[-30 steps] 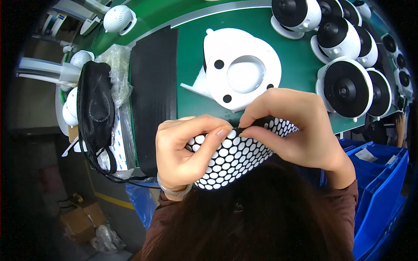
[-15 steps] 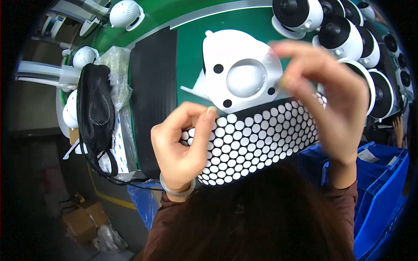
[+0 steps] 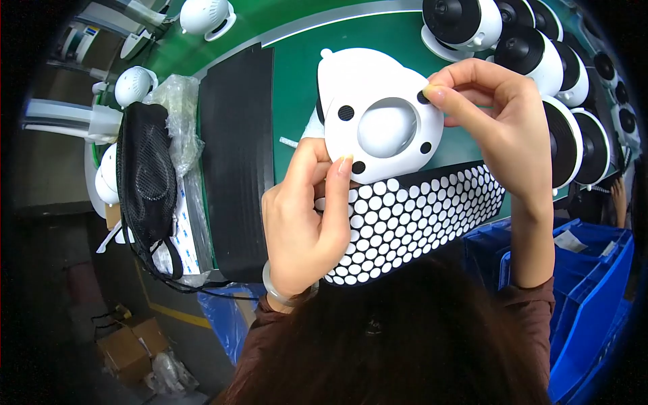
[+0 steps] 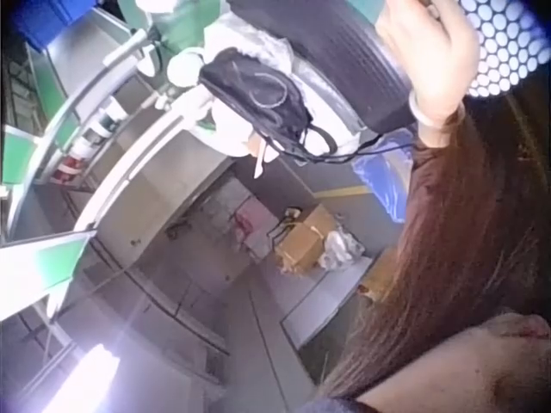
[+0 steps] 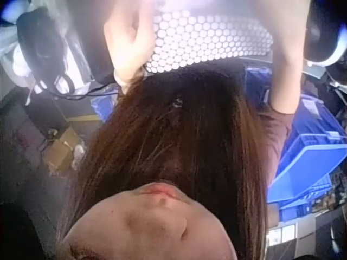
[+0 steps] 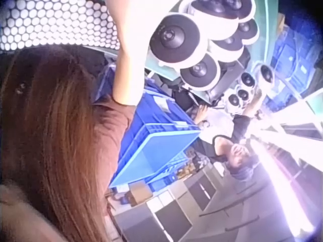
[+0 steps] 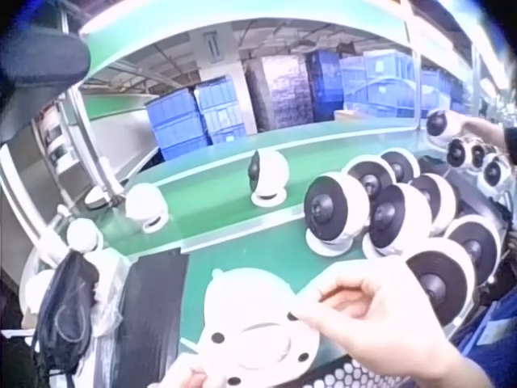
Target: Assembling security cameras by applying adhesive pads to components on a factory production line.
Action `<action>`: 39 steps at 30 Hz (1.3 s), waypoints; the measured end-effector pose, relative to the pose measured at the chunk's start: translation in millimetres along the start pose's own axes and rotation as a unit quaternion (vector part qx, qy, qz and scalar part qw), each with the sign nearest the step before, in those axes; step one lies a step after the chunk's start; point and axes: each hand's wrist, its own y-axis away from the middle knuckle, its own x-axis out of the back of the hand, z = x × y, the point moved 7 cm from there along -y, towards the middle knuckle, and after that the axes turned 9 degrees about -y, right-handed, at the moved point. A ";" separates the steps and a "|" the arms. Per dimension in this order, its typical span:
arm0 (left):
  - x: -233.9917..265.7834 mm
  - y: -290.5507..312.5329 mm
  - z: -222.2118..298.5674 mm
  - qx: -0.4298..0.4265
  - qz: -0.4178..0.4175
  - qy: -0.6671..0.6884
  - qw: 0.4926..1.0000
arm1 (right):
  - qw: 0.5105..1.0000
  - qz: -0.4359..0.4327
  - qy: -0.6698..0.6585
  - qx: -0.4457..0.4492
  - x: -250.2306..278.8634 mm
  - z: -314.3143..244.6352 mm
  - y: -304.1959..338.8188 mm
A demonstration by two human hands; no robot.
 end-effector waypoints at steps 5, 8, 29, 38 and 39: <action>-2.2 0.8 -1.7 -0.004 -0.009 0.011 1.000 | 1.000 0.003 0.024 0.004 2.8 -1.3 3.4; -1.8 1.7 -3.3 -0.002 -0.011 0.014 1.000 | 1.000 0.000 0.005 0.003 0.8 1.0 3.9; 53.8 20.5 -19.1 0.039 0.014 -0.037 0.998 | 0.957 -0.245 0.058 -0.147 -37.5 -21.5 -149.2; 85.8 35.4 -58.6 0.138 0.010 -0.019 0.990 | 0.846 -0.023 0.510 0.152 -72.9 63.7 -272.7; 85.6 35.8 -61.4 0.149 0.003 -0.013 0.989 | 0.824 -0.022 0.534 0.189 -70.7 77.7 -269.4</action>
